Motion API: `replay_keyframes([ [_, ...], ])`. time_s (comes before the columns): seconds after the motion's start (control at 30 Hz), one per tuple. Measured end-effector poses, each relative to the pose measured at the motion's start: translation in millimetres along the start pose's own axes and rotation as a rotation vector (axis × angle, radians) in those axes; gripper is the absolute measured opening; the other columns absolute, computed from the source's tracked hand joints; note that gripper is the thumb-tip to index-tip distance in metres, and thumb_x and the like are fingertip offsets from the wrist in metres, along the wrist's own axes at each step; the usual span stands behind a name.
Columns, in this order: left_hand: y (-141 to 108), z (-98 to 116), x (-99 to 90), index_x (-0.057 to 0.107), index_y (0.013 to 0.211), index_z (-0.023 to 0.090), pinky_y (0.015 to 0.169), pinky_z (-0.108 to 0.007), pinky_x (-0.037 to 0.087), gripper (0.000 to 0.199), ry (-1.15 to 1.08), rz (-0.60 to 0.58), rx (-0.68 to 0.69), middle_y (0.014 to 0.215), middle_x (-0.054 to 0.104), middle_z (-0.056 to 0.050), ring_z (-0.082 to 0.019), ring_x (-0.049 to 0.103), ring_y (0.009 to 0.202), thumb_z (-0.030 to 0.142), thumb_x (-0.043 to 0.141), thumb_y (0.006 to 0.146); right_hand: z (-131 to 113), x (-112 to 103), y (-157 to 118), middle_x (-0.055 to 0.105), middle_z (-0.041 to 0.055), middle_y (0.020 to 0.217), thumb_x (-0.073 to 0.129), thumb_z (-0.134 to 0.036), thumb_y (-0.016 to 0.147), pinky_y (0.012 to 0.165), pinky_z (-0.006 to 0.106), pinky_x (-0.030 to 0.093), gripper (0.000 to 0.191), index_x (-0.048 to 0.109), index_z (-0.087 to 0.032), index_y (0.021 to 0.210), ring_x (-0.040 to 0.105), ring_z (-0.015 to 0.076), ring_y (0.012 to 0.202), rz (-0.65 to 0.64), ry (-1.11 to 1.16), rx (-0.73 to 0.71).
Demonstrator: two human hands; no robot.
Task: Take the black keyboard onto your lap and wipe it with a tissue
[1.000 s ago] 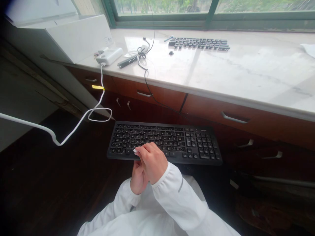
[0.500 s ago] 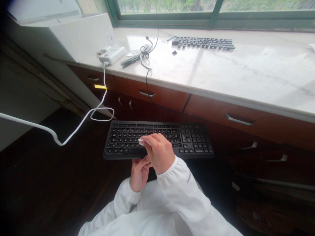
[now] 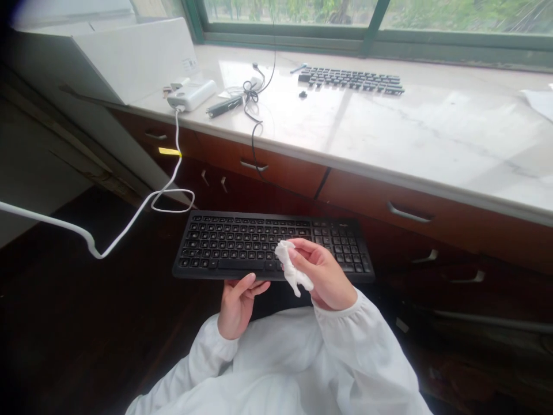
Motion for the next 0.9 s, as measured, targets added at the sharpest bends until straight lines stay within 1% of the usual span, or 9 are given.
replay_keyframes([
  [0.1, 0, 0, 0.7, 0.064, 0.115, 0.023, 0.077, -0.037, 0.061, 0.041, -0.01, -0.004, -0.003, 0.086, 0.075, -0.001, -0.021, 0.073, 0.081, 0.02, 0.074, 0.075, 3, -2, 0, 0.063, 0.0009, 0.069, 0.075, -0.048, 0.072, 0.044, 0.02, 0.043, 0.039, 0.064, -0.018, 0.095, 0.055, 0.0096, 0.053, -0.059, 0.041, 0.044],
  [0.17, 0, 0, 0.8, 0.064, 0.115, 0.023, 0.076, -0.037, 0.061, 0.041, -0.02, -0.003, -0.007, 0.085, 0.075, 0.0, -0.021, 0.073, 0.08, 0.02, 0.074, 0.075, 4, -5, -1, 0.063, 0.0014, 0.072, 0.076, -0.046, 0.073, 0.046, 0.02, 0.044, 0.039, 0.064, -0.018, 0.096, 0.056, 0.0095, 0.056, -0.035, 0.039, 0.019],
  [0.23, 0, 0, 0.8, 0.064, 0.115, 0.023, 0.076, -0.037, 0.061, 0.041, -0.023, -0.002, -0.009, 0.084, 0.075, 0.0, -0.021, 0.073, 0.08, 0.02, 0.074, 0.075, 1, -13, -3, 0.065, 0.0028, 0.078, 0.076, -0.046, 0.073, 0.047, 0.02, 0.045, 0.038, 0.064, -0.018, 0.097, 0.056, 0.0097, 0.058, 0.056, -0.021, -0.057],
  [0.37, -1, 0, 0.6, 0.064, 0.116, 0.023, 0.077, -0.038, 0.061, 0.041, -0.006, -0.003, -0.004, 0.085, 0.075, -0.001, -0.021, 0.073, 0.082, 0.02, 0.074, 0.076, -12, -33, -8, 0.068, 0.0066, 0.086, 0.073, -0.048, 0.075, 0.05, 0.022, 0.049, 0.039, 0.065, -0.017, 0.097, 0.059, 0.0123, 0.063, 0.296, -0.323, -0.222],
  [0.43, -2, 0, 0.4, 0.063, 0.116, 0.022, 0.077, -0.038, 0.061, 0.042, -0.002, -0.004, -0.001, 0.086, 0.075, -0.001, -0.021, 0.073, 0.082, 0.02, 0.074, 0.076, -17, -39, -10, 0.069, 0.0075, 0.089, 0.072, -0.049, 0.076, 0.053, 0.022, 0.052, 0.039, 0.065, -0.017, 0.097, 0.061, 0.0137, 0.067, 0.357, -0.439, -0.264],
  [0.53, -2, -2, 0.3, 0.063, 0.117, 0.023, 0.077, -0.038, 0.061, 0.043, -0.002, -0.01, -0.001, 0.087, 0.075, -0.001, -0.021, 0.072, 0.082, 0.02, 0.074, 0.076, -19, -39, -12, 0.069, 0.0086, 0.098, 0.07, -0.049, 0.078, 0.061, 0.024, 0.057, 0.038, 0.065, -0.018, 0.1, 0.065, 0.0164, 0.076, 0.341, -0.535, -0.318],
  [0.7, -4, -7, -0.1, 0.062, 0.117, 0.022, 0.076, -0.038, 0.062, 0.044, -0.003, -0.013, -0.001, 0.085, 0.074, 0.001, -0.02, 0.072, 0.08, 0.019, 0.074, 0.075, -12, -25, -13, 0.068, 0.01, 0.109, 0.07, -0.044, 0.079, 0.077, 0.034, 0.061, 0.038, 0.063, -0.019, 0.106, 0.067, 0.0205, 0.089, 0.232, -0.587, -0.376],
  [0.77, -5, -8, -0.6, 0.063, 0.116, 0.022, 0.076, -0.038, 0.062, 0.043, -0.001, -0.014, -0.003, 0.084, 0.074, 0.001, -0.02, 0.072, 0.08, 0.02, 0.075, 0.075, -9, -22, -12, 0.068, 0.0104, 0.107, 0.069, -0.044, 0.08, 0.077, 0.035, 0.061, 0.036, 0.064, -0.019, 0.106, 0.068, 0.0209, 0.088, 0.223, -0.593, -0.395],
  [0.9, -6, -9, -1.4, 0.063, 0.116, 0.022, 0.076, -0.038, 0.062, 0.042, 0.005, -0.031, -0.012, 0.084, 0.074, 0.001, -0.02, 0.072, 0.08, 0.02, 0.074, 0.076, -11, -20, -13, 0.069, 0.009, 0.104, 0.067, -0.041, 0.082, 0.071, 0.031, 0.062, 0.029, 0.066, -0.019, 0.1, 0.068, 0.0199, 0.085, 0.309, -0.653, -0.451],
])
Point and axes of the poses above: each hand's wrist, its own y-axis towards the middle knuckle, its own x-axis out of the palm, z = x × y, the point moved 3 cm from there along y, towards the middle knuckle
